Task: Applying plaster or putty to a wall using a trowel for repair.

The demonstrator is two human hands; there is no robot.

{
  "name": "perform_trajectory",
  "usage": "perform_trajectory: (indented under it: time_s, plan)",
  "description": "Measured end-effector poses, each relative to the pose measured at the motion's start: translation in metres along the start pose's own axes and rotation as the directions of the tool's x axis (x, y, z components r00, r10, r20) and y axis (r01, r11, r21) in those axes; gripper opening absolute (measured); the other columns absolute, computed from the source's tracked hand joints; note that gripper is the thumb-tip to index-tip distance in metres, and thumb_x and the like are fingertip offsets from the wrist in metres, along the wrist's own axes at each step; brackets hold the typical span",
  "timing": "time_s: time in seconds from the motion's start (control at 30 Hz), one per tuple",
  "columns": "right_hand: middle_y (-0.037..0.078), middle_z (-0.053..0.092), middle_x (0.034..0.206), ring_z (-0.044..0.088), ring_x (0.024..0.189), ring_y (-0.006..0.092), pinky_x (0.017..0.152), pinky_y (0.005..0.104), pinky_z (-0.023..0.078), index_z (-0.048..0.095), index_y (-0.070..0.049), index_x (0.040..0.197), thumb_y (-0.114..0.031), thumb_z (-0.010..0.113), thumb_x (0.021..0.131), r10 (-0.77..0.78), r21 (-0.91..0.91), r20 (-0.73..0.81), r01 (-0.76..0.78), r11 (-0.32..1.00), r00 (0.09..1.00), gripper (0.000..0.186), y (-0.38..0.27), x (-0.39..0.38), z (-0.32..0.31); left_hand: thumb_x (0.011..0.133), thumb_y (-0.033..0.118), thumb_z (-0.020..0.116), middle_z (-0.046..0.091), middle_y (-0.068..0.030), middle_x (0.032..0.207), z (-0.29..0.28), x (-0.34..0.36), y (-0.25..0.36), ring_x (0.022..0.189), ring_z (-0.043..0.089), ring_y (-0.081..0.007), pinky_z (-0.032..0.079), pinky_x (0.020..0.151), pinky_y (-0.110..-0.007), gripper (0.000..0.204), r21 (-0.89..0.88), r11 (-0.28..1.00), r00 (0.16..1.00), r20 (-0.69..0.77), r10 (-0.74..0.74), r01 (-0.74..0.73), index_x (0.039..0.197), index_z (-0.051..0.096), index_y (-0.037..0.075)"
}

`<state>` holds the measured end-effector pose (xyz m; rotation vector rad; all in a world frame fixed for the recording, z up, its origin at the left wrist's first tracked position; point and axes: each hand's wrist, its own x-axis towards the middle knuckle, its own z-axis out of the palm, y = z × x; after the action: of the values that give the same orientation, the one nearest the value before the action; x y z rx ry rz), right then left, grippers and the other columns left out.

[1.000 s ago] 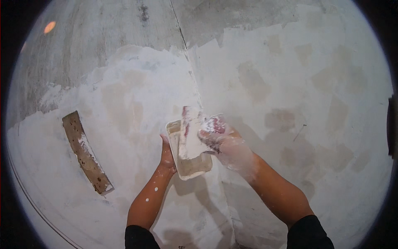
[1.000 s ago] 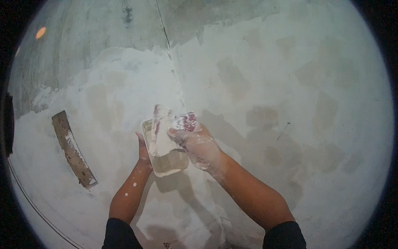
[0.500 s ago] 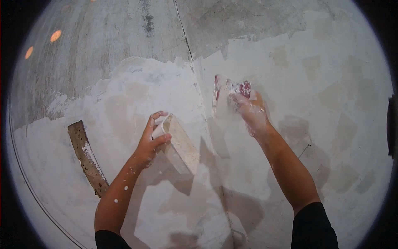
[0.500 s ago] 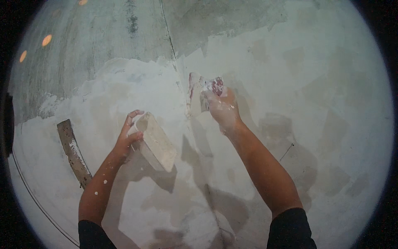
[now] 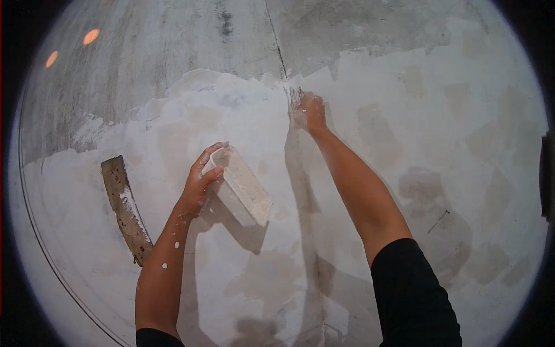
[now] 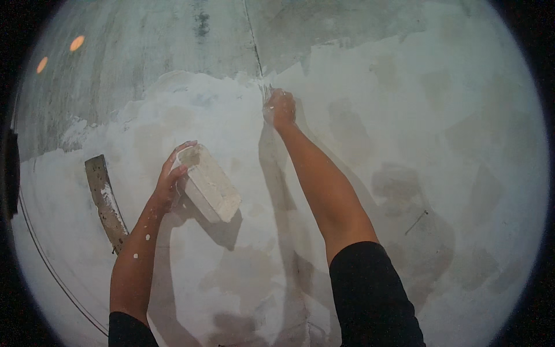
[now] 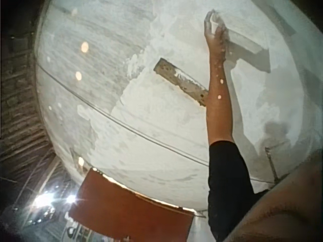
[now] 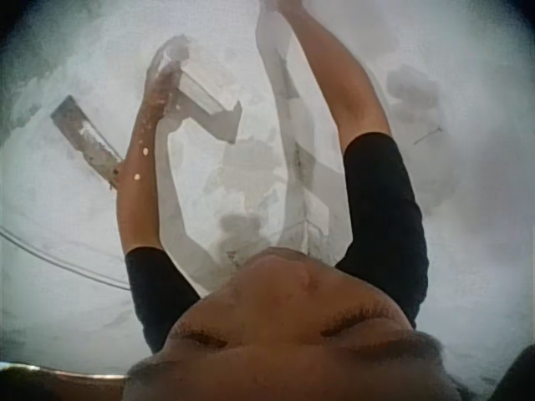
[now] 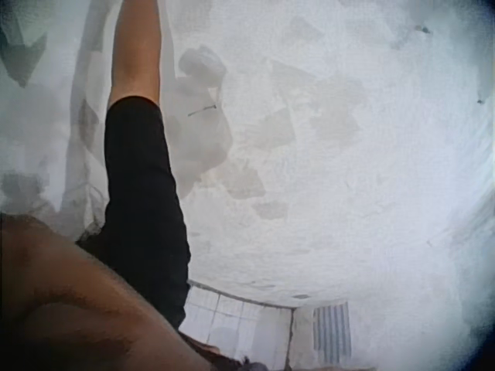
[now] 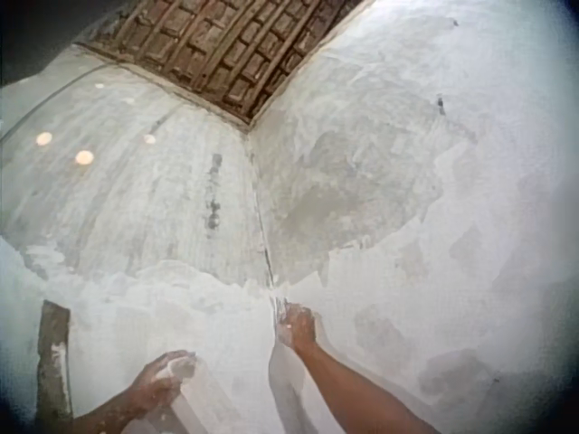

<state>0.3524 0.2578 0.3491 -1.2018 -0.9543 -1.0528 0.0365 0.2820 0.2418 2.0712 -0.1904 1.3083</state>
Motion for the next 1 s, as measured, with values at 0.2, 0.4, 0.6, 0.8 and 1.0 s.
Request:
perform_trajectory:
  time_s: [0.2,0.4,0.6,0.8,1.0]
  plan:
    - [0.025,0.065,0.091,0.065,0.091,0.0383,0.080,0.0431,0.054,0.066,-0.002,0.088,-0.018,0.058,0.084,-0.005,-0.131,0.046,0.011,0.991,0.999,0.019,-0.029,0.008,0.022,0.079,0.028,0.065,0.049,-0.0078,0.130,-0.002,-0.006,0.001,0.118,0.046,-0.0197,0.036,0.101,-0.034,0.060,0.019,0.999,0.999,-0.016,-0.043,0.043,0.133,0.048,0.009]
    - [0.022,0.066,0.086,0.068,0.087,0.0352,0.076,0.0430,0.055,0.067,-0.001,0.086,-0.022,0.062,0.081,0.051,-0.116,0.028,-0.048,0.992,0.998,0.022,-0.038,0.010,0.046,0.076,0.033,0.066,0.048,-0.0095,0.130,0.007,0.002,0.000,0.119,0.047,-0.0218,0.036,0.103,-0.036,0.066,0.016,1.000,1.000,0.024,-0.007,0.006,0.134,0.046,0.008]
    - [0.024,0.066,0.089,0.065,0.082,0.0426,0.074,0.0459,0.053,0.065,0.002,0.086,-0.025,0.065,0.075,-0.343,-0.005,0.032,0.343,0.939,0.939,0.029,-0.052,0.004,0.000,0.080,0.029,0.066,0.049,-0.0087,0.126,-0.002,-0.006,-0.003,0.115,0.048,-0.0206,0.039,0.099,-0.034,0.059,-0.041,0.999,1.000,0.013,-0.008,0.009,0.133,0.049,0.009]
    - [0.027,0.065,0.088,0.063,0.085,0.0443,0.076,0.0463,0.052,0.064,0.004,0.084,-0.020,0.064,0.075,-0.073,-0.048,0.094,0.078,0.996,0.993,0.025,-0.027,0.019,-0.042,0.076,0.034,0.066,0.050,-0.0097,0.125,0.000,-0.007,0.001,0.116,0.049,-0.0222,0.039,0.100,-0.036,0.066,-0.042,0.998,0.999,-0.003,-0.048,0.048,0.134,0.047,0.010]
    - [0.028,0.064,0.090,0.062,0.092,0.0432,0.079,0.0460,0.050,0.063,0.003,0.086,-0.022,0.064,0.078,0.003,-0.102,0.160,0.014,0.995,0.987,0.027,0.004,0.009,-0.017,0.073,0.040,0.066,0.050,-0.0106,0.127,0.000,-0.006,0.000,0.118,0.049,-0.0234,0.037,0.103,-0.037,0.073,0.016,0.999,0.999,-0.011,-0.040,0.040,0.136,0.044,0.008]
